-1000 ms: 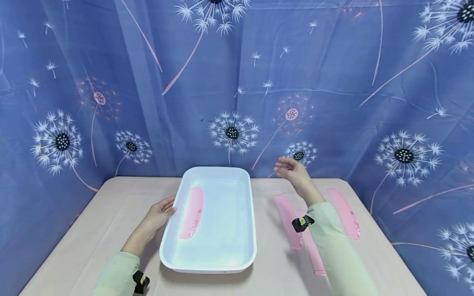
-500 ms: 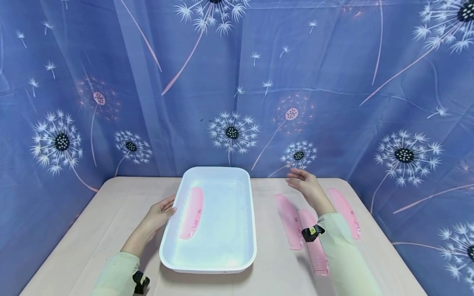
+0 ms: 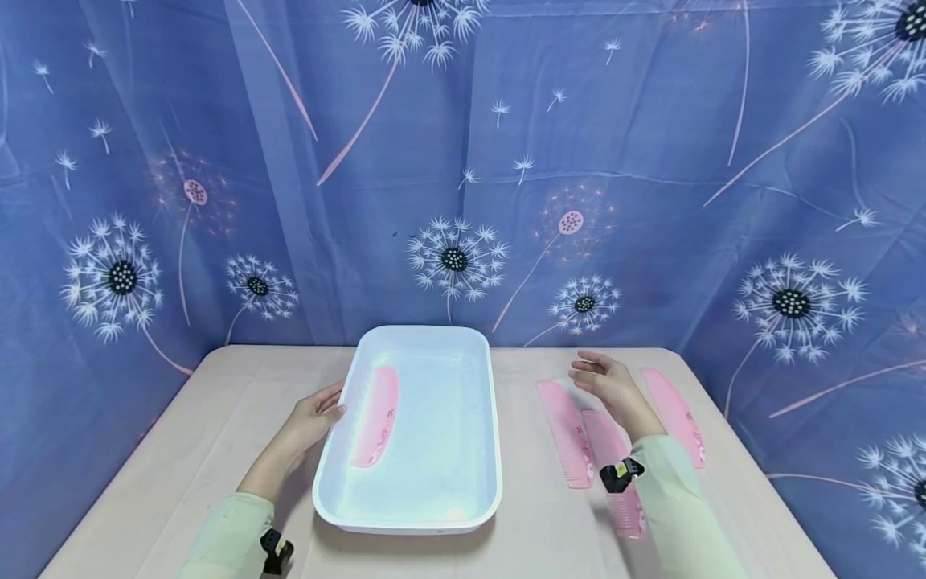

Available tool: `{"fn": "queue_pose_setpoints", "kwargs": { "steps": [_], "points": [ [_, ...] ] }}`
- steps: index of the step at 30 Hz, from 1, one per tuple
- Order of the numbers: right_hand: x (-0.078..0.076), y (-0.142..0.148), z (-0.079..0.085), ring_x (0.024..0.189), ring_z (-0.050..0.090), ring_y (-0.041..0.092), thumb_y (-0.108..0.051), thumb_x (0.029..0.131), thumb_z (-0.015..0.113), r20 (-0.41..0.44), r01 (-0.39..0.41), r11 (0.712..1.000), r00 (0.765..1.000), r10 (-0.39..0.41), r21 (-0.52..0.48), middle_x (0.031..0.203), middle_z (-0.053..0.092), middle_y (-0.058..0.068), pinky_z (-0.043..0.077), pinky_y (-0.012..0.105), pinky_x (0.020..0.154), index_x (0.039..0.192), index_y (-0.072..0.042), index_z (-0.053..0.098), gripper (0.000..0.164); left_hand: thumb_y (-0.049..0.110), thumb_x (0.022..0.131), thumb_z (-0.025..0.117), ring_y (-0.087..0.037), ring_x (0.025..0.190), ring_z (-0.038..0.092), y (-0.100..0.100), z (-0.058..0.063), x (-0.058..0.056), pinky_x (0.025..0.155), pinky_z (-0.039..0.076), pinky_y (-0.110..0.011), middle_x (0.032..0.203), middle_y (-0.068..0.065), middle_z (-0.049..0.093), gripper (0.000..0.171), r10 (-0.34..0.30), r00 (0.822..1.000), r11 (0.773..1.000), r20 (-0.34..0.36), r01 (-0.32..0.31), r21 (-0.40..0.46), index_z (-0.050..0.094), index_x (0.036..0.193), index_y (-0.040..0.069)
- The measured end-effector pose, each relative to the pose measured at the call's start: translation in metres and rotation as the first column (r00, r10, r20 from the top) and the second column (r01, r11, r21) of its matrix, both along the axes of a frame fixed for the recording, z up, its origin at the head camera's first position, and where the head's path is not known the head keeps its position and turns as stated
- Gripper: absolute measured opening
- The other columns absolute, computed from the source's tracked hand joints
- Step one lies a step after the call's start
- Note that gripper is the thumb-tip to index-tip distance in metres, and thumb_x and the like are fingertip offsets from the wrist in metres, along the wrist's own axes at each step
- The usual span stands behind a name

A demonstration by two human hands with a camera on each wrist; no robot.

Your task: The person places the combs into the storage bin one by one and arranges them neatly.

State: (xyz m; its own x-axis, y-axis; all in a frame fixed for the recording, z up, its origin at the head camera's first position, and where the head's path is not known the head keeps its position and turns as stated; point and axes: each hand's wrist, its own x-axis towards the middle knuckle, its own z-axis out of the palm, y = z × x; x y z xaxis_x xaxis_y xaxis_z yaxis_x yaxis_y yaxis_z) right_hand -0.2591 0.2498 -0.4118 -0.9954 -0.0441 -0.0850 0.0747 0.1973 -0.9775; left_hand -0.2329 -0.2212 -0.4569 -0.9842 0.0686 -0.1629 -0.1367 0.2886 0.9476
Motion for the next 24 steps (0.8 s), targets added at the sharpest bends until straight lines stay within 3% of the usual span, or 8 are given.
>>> {"fn": "queue_pose_setpoints", "kwargs": {
  "steps": [4,7,11,20,24],
  "points": [
    [0.002,0.005,-0.010,0.102,0.060,0.009,0.002,0.094,0.051,0.014,0.000,1.000,1.000,0.000,-0.004,0.141,0.035,0.037,0.052,0.018,0.091,0.146,0.013,0.022,0.060,0.006,0.099,0.047,-0.037,0.138,0.033,0.000,0.000,0.000,0.114,0.032,-0.043,0.149,-0.024,0.034,0.053,0.001,1.000,1.000,-0.005,-0.001,0.001,0.030,0.148,-0.001],
    [0.003,0.008,-0.017,0.097,0.060,0.006,0.002,0.094,0.051,0.036,-0.001,1.000,0.999,0.001,-0.007,0.142,0.033,0.038,0.052,0.025,0.094,0.145,0.013,0.022,0.060,0.005,0.099,0.047,-0.038,0.138,0.033,0.000,0.000,0.000,0.114,0.032,-0.043,0.149,-0.025,0.034,0.053,-0.002,1.000,1.000,-0.012,0.002,-0.002,0.030,0.148,-0.002],
    [0.005,0.011,-0.025,0.103,0.062,0.017,0.001,0.094,0.051,0.067,-0.002,1.000,0.998,0.003,-0.007,0.141,0.033,0.039,0.051,0.035,0.099,0.145,0.014,0.021,0.061,0.006,0.099,0.047,-0.038,0.138,0.033,0.000,-0.001,0.000,0.114,0.032,-0.043,0.149,-0.025,0.034,0.053,-0.006,1.000,1.000,-0.019,0.006,-0.006,0.029,0.148,-0.003],
    [0.008,0.012,-0.037,0.116,0.057,0.031,-0.002,0.094,0.055,0.161,-0.006,0.999,0.987,-0.002,0.044,0.143,0.032,0.038,0.049,0.041,0.101,0.146,0.013,0.021,0.063,0.006,0.099,0.047,-0.037,0.138,0.033,0.000,0.001,0.001,0.114,0.033,-0.043,0.149,-0.025,0.034,0.053,0.006,1.000,1.000,-0.010,-0.006,-0.002,0.030,0.148,-0.002],
    [0.010,0.011,-0.041,0.113,0.058,0.029,-0.002,0.092,0.056,0.163,-0.025,0.997,0.987,0.014,0.067,0.142,0.033,0.039,0.052,0.038,0.098,0.145,0.014,0.022,0.065,0.004,0.099,0.047,-0.038,0.138,0.033,0.001,0.001,0.002,0.114,0.033,-0.042,0.149,-0.025,0.034,0.052,0.000,1.000,1.000,-0.015,0.001,0.019,0.030,0.148,-0.003]
  ]
}}
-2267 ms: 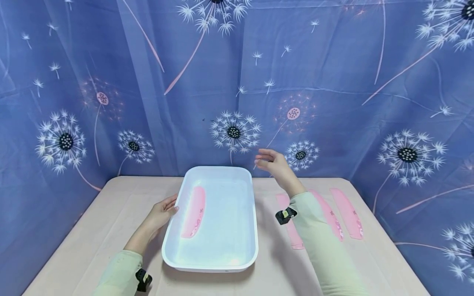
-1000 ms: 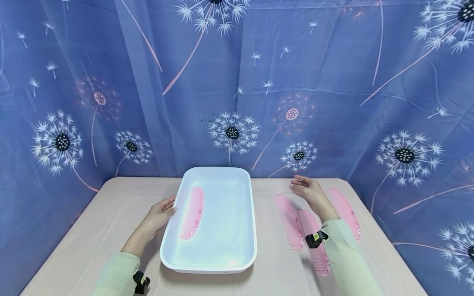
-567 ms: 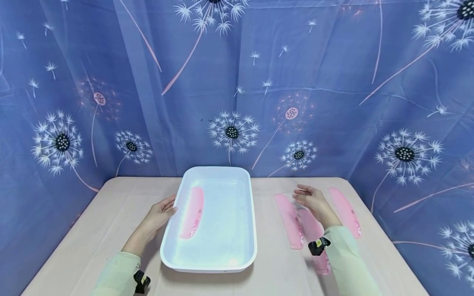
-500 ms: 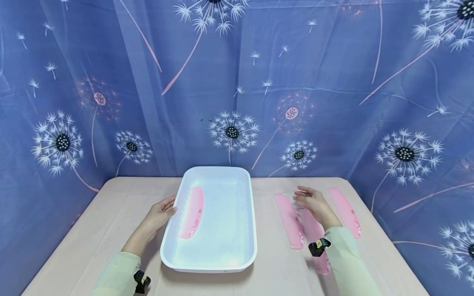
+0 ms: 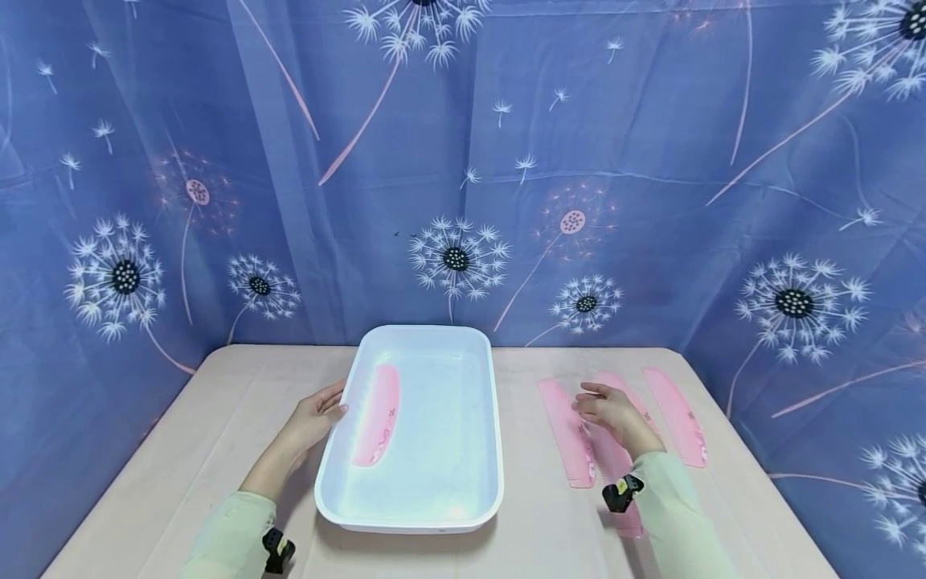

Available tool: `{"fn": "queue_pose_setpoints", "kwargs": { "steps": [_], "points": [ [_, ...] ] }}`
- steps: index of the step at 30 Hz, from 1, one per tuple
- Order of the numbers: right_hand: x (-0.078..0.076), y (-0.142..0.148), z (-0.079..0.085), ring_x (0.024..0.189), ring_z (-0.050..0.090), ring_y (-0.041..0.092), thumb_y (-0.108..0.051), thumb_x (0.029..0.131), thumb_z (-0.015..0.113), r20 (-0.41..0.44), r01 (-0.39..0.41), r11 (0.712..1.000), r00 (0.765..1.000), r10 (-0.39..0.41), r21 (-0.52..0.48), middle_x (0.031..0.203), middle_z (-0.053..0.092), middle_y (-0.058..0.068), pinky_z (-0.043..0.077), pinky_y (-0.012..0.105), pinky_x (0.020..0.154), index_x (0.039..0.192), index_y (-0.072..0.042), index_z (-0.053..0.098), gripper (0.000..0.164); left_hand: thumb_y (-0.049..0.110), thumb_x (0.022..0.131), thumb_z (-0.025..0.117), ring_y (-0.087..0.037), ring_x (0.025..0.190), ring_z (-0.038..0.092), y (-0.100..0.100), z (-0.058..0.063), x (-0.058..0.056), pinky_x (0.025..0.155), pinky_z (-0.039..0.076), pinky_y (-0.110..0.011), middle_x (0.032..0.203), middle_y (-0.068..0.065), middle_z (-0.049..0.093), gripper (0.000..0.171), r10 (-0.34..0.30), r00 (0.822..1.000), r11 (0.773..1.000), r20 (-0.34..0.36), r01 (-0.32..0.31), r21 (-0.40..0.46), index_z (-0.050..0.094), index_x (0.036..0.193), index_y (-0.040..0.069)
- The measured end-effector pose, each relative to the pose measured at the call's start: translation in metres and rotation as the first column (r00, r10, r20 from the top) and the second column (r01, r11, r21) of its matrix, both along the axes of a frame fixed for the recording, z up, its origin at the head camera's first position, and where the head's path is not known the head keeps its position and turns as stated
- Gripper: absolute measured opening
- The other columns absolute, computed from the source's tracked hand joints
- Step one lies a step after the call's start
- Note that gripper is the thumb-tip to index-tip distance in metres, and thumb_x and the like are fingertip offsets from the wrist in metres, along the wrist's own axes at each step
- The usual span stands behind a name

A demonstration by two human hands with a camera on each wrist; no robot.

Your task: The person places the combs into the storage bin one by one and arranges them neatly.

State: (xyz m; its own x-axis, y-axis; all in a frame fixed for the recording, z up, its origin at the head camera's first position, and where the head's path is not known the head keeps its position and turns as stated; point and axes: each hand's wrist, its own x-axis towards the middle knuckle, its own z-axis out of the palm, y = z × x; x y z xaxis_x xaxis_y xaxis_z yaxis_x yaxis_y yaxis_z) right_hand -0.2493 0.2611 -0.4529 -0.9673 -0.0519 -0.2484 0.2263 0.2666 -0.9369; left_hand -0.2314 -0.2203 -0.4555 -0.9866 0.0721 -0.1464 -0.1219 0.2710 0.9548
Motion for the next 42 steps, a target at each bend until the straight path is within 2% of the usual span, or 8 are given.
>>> {"fn": "queue_pose_setpoints", "kwargs": {
  "steps": [4,6,15,23,30,34,39,42],
  "points": [
    [0.000,-0.002,-0.004,0.101,0.062,0.018,-0.003,0.090,0.060,0.004,0.003,1.000,1.000,-0.003,0.020,0.141,0.036,0.038,0.055,0.031,0.090,0.144,0.013,0.026,0.065,0.005,0.099,0.048,-0.037,0.138,0.034,0.001,0.000,0.000,0.113,0.034,-0.041,0.149,-0.025,0.035,0.053,0.004,1.000,1.000,0.002,-0.004,-0.011,0.030,0.148,-0.002],
    [0.000,-0.003,-0.006,0.100,0.063,0.017,-0.004,0.090,0.061,0.007,0.004,0.999,1.000,-0.004,0.035,0.141,0.037,0.037,0.054,0.032,0.089,0.144,0.012,0.027,0.066,0.006,0.099,0.048,-0.037,0.137,0.034,0.001,0.000,-0.001,0.113,0.034,-0.041,0.149,-0.024,0.035,0.053,0.008,1.000,1.000,0.003,-0.008,-0.020,0.030,0.148,-0.002],
    [-0.004,-0.006,-0.012,0.122,0.049,0.039,-0.005,0.089,0.063,0.012,0.008,0.996,1.000,-0.009,0.090,0.141,0.039,0.033,0.046,0.048,0.102,0.144,0.010,0.030,0.066,0.005,0.099,0.047,-0.037,0.138,0.034,0.001,-0.001,-0.002,0.114,0.034,-0.041,0.149,-0.024,0.034,0.053,0.018,1.000,0.999,0.006,-0.018,-0.026,0.030,0.148,-0.003],
    [-0.002,-0.010,-0.013,0.123,0.046,0.042,0.000,0.085,0.063,0.008,0.025,0.993,1.000,-0.026,0.119,0.139,0.040,0.033,0.043,0.051,0.104,0.143,0.010,0.031,0.067,0.004,0.099,0.047,-0.038,0.138,0.033,0.001,0.000,-0.001,0.114,0.033,-0.042,0.149,-0.025,0.034,0.052,0.012,1.000,1.000,-0.003,-0.012,-0.014,0.030,0.147,-0.004],
    [0.001,-0.016,-0.019,0.124,0.044,0.045,0.004,0.078,0.066,-0.050,0.025,0.979,0.999,-0.016,0.202,0.138,0.042,0.033,0.045,0.048,0.102,0.142,0.010,0.035,0.071,0.008,0.099,0.048,-0.036,0.138,0.035,0.001,-0.001,-0.002,0.113,0.034,-0.041,0.149,-0.023,0.035,0.053,0.023,1.000,0.999,0.018,-0.022,-0.039,0.030,0.149,0.000],
    [0.001,-0.021,-0.021,0.126,0.042,0.045,0.006,0.073,0.069,-0.065,0.030,0.962,0.998,-0.013,0.272,0.137,0.043,0.033,0.045,0.049,0.102,0.142,0.009,0.036,0.076,0.007,0.099,0.047,-0.036,0.138,0.034,0.000,-0.001,-0.001,0.113,0.034,-0.041,0.149,-0.023,0.035,0.053,0.020,1.000,0.999,0.018,-0.019,-0.035,0.030,0.149,0.000],
    [-0.002,-0.025,-0.021,0.127,0.041,0.046,0.005,0.068,0.073,-0.079,0.033,0.915,0.997,-0.001,0.402,0.137,0.043,0.034,0.040,0.053,0.107,0.142,0.007,0.038,0.082,0.007,0.099,0.047,-0.036,0.138,0.035,0.001,-0.001,-0.001,0.113,0.034,-0.041,0.149,-0.023,0.035,0.053,0.017,1.000,0.999,0.014,-0.017,-0.041,0.030,0.148,-0.001],
    [-0.003,-0.027,-0.021,0.122,0.045,0.046,0.005,0.066,0.075,-0.089,0.038,0.898,0.996,0.001,0.438,0.133,0.046,0.035,0.044,0.052,0.103,0.141,0.006,0.039,0.083,0.007,0.099,0.048,-0.037,0.137,0.035,0.001,-0.001,-0.001,0.113,0.034,-0.041,0.149,-0.023,0.036,0.053,0.020,1.000,0.999,0.016,-0.020,-0.046,0.030,0.148,-0.001]
  ]
}}
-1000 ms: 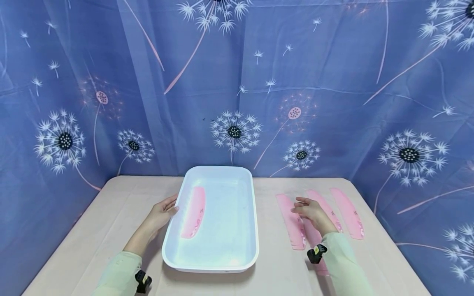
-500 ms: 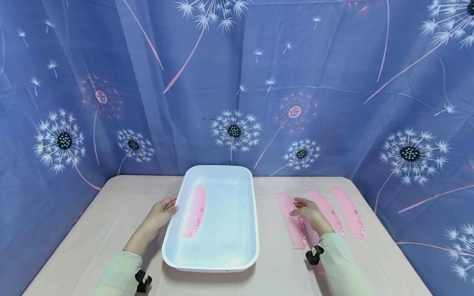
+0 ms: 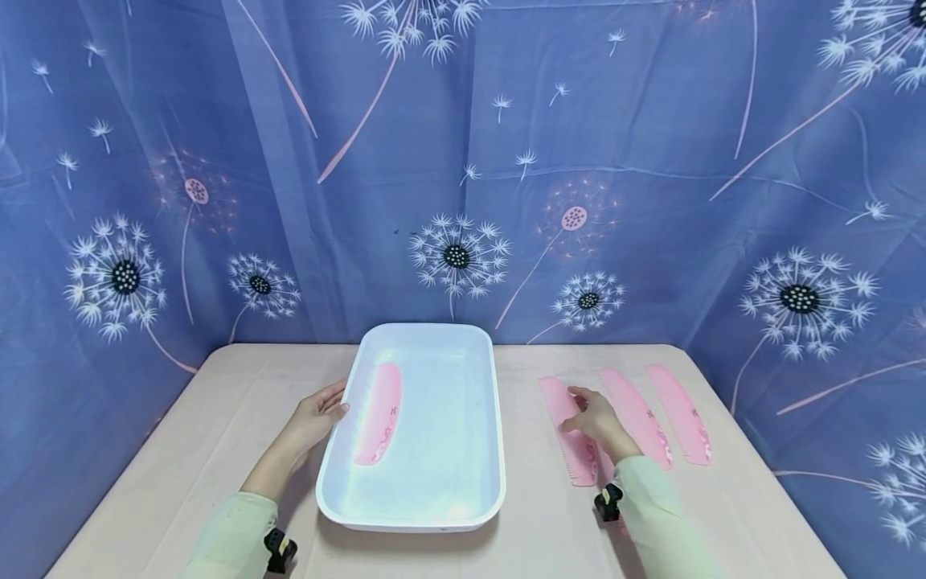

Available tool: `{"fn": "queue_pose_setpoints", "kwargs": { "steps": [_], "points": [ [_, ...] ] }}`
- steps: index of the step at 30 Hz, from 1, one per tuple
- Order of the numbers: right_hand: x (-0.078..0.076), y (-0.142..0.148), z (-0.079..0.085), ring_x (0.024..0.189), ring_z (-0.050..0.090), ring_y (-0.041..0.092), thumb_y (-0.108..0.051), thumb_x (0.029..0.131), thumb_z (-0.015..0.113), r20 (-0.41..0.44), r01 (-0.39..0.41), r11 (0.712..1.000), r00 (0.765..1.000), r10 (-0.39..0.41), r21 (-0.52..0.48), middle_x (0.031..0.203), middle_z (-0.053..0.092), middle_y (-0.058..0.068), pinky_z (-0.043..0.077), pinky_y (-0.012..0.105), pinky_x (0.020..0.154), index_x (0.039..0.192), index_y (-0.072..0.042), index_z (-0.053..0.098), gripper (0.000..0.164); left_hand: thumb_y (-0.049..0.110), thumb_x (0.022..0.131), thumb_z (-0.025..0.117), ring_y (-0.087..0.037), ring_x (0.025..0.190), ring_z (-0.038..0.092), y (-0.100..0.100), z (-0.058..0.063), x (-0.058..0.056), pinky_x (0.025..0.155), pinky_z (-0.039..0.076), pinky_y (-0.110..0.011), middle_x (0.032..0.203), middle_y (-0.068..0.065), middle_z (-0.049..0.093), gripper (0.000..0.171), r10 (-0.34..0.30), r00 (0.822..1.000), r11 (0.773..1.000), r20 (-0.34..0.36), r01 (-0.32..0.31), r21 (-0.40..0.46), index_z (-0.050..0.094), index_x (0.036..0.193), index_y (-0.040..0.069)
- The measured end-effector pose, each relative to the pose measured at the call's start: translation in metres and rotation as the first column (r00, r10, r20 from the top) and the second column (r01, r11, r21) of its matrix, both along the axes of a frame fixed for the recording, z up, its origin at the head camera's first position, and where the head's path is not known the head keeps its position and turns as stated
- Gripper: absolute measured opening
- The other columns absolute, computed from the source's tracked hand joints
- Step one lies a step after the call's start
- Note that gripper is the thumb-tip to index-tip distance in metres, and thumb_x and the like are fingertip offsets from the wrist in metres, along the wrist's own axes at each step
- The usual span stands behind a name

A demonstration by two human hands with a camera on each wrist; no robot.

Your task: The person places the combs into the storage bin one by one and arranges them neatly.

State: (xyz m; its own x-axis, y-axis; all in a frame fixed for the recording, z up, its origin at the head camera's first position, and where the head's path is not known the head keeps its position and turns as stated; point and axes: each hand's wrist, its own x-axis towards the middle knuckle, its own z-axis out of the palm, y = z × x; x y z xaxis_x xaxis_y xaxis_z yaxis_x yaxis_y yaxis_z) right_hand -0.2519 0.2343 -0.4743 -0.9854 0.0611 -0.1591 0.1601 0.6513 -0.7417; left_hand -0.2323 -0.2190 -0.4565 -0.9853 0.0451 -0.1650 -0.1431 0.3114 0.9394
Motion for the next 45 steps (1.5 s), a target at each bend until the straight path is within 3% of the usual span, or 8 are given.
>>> {"fn": "queue_pose_setpoints", "kwargs": {
  "steps": [12,19,24,34,39,45],
  "points": [
    [-0.001,-0.003,0.002,0.110,0.052,0.042,0.003,0.065,0.077,-0.004,-0.007,0.997,1.000,0.007,0.079,0.125,0.051,0.033,0.051,0.049,0.092,0.141,0.006,0.039,0.084,0.006,0.099,0.048,-0.036,0.138,0.035,0.000,-0.002,-0.001,0.113,0.035,-0.040,0.149,-0.023,0.035,0.053,-0.005,1.000,1.000,-0.010,0.005,0.005,0.030,0.148,-0.001],
    [-0.003,-0.003,0.003,0.108,0.053,0.042,0.001,0.065,0.079,0.013,0.008,0.996,1.000,-0.009,0.084,0.122,0.050,0.033,0.049,0.052,0.095,0.142,0.007,0.035,0.089,0.007,0.099,0.048,-0.036,0.138,0.034,0.000,-0.001,-0.002,0.113,0.034,-0.041,0.150,-0.023,0.034,0.053,0.004,1.000,1.000,0.005,-0.004,-0.004,0.030,0.148,-0.001],
    [-0.003,-0.001,0.003,0.095,0.056,0.037,-0.001,0.064,0.080,-0.001,0.005,0.995,1.000,-0.005,0.099,0.115,0.054,0.031,0.054,0.047,0.085,0.140,0.008,0.038,0.087,0.007,0.099,0.048,-0.036,0.138,0.034,0.001,-0.001,-0.002,0.113,0.035,-0.041,0.150,-0.023,0.034,0.053,0.011,1.000,1.000,0.015,-0.011,-0.008,0.029,0.148,-0.001],
    [0.000,0.001,0.004,0.088,0.057,0.032,-0.004,0.066,0.080,-0.017,-0.009,0.994,1.000,0.011,0.106,0.109,0.057,0.030,0.056,0.040,0.071,0.138,0.006,0.042,0.082,0.007,0.099,0.047,-0.037,0.138,0.034,0.000,-0.001,-0.002,0.114,0.034,-0.042,0.149,-0.024,0.035,0.053,0.002,1.000,1.000,-0.004,-0.002,-0.010,0.030,0.148,-0.002],
    [0.002,0.004,0.006,0.084,0.057,0.030,0.000,0.068,0.076,-0.031,-0.004,0.998,1.000,0.006,0.060,0.104,0.057,0.027,0.055,0.036,0.068,0.137,0.007,0.043,0.076,0.007,0.099,0.048,-0.037,0.137,0.035,0.000,0.000,-0.001,0.113,0.034,-0.042,0.149,-0.024,0.036,0.052,0.001,1.000,1.000,-0.009,-0.001,-0.004,0.031,0.148,-0.001],
    [0.004,0.010,0.008,0.075,0.056,0.021,0.005,0.078,0.062,-0.043,-0.027,0.994,0.999,0.023,-0.102,0.105,0.058,0.028,0.054,0.029,0.062,0.135,0.010,0.044,0.060,0.008,0.099,0.048,-0.037,0.138,0.034,0.000,0.000,-0.001,0.114,0.034,-0.042,0.149,-0.023,0.035,0.053,0.011,1.000,1.000,0.005,-0.011,-0.005,0.031,0.148,0.000]
  ]
}}
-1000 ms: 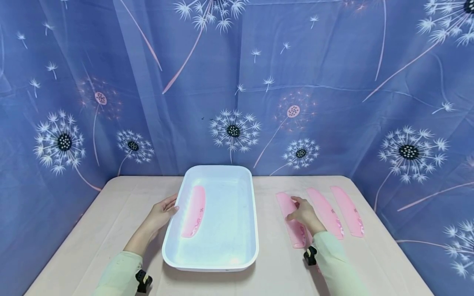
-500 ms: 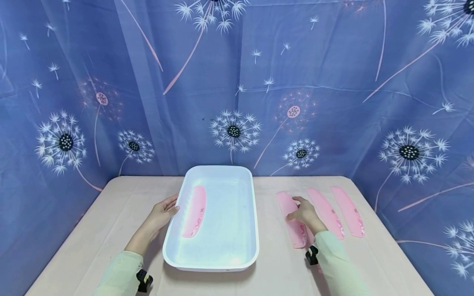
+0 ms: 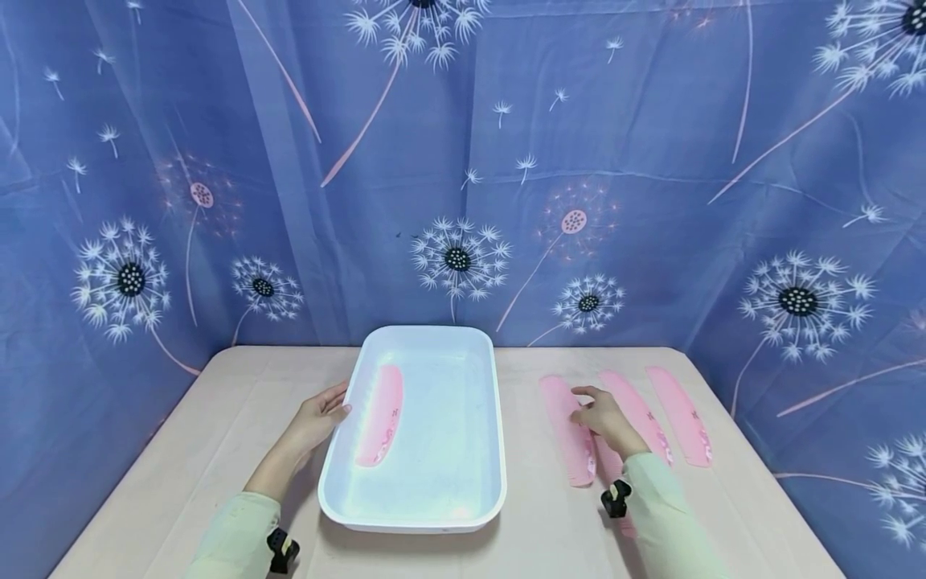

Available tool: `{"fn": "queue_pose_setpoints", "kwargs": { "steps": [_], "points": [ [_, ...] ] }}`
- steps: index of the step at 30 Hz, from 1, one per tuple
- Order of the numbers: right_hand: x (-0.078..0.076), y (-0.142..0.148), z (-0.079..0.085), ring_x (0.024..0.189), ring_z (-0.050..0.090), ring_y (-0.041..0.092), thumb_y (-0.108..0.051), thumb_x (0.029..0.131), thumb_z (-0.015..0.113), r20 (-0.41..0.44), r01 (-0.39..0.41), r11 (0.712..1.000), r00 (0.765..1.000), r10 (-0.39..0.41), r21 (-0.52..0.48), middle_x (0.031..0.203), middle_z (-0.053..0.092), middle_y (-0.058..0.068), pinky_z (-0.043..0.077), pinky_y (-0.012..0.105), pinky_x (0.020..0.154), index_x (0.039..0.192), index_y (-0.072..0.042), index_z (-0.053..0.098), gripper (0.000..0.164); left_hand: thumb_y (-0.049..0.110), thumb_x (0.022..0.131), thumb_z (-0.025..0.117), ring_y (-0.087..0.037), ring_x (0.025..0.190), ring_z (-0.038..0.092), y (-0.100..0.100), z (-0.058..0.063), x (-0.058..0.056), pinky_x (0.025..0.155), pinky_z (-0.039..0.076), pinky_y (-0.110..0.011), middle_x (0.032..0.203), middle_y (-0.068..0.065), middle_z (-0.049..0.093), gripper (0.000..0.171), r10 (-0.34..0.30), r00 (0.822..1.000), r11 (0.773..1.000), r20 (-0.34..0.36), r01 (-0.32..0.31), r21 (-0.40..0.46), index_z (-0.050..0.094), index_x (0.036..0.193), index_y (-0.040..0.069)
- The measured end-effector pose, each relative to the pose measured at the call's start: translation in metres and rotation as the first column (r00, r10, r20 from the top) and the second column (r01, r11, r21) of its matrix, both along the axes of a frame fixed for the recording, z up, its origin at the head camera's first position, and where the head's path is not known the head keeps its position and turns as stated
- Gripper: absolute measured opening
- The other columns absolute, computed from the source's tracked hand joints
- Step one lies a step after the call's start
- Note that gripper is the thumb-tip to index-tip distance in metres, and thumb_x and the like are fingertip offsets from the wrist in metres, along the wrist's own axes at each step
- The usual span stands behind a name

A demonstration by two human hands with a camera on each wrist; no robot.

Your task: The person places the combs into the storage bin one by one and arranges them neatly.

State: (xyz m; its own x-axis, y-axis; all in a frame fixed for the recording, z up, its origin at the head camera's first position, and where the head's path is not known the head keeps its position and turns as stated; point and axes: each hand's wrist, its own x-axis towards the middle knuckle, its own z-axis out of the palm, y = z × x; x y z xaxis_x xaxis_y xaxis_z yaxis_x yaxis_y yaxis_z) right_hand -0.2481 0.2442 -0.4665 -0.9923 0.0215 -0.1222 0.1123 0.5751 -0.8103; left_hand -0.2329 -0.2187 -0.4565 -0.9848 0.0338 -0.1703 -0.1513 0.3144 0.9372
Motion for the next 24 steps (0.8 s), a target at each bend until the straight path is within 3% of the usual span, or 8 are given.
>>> {"fn": "queue_pose_setpoints", "kwargs": {
  "steps": [10,24],
  "points": [
    [-0.001,0.000,0.007,0.068,0.055,0.016,0.004,0.081,0.058,0.050,0.020,0.988,0.999,-0.012,-0.153,0.109,0.059,0.028,0.054,0.030,0.060,0.137,0.010,0.042,0.058,0.010,0.099,0.049,-0.037,0.138,0.034,0.001,0.000,0.001,0.113,0.034,-0.043,0.149,-0.023,0.035,0.054,-0.001,1.000,1.000,0.016,0.001,-0.006,0.030,0.148,0.000],
    [-0.008,-0.003,0.021,0.079,0.060,0.014,0.004,0.083,0.059,0.034,0.037,0.977,0.999,-0.030,-0.210,0.106,0.064,0.026,0.057,0.029,0.066,0.138,0.010,0.042,0.057,0.009,0.099,0.048,-0.037,0.138,0.034,0.000,0.000,0.001,0.114,0.033,-0.043,0.149,-0.023,0.035,0.052,0.005,1.000,1.000,0.014,-0.005,-0.007,0.031,0.148,0.000]
  ]
}}
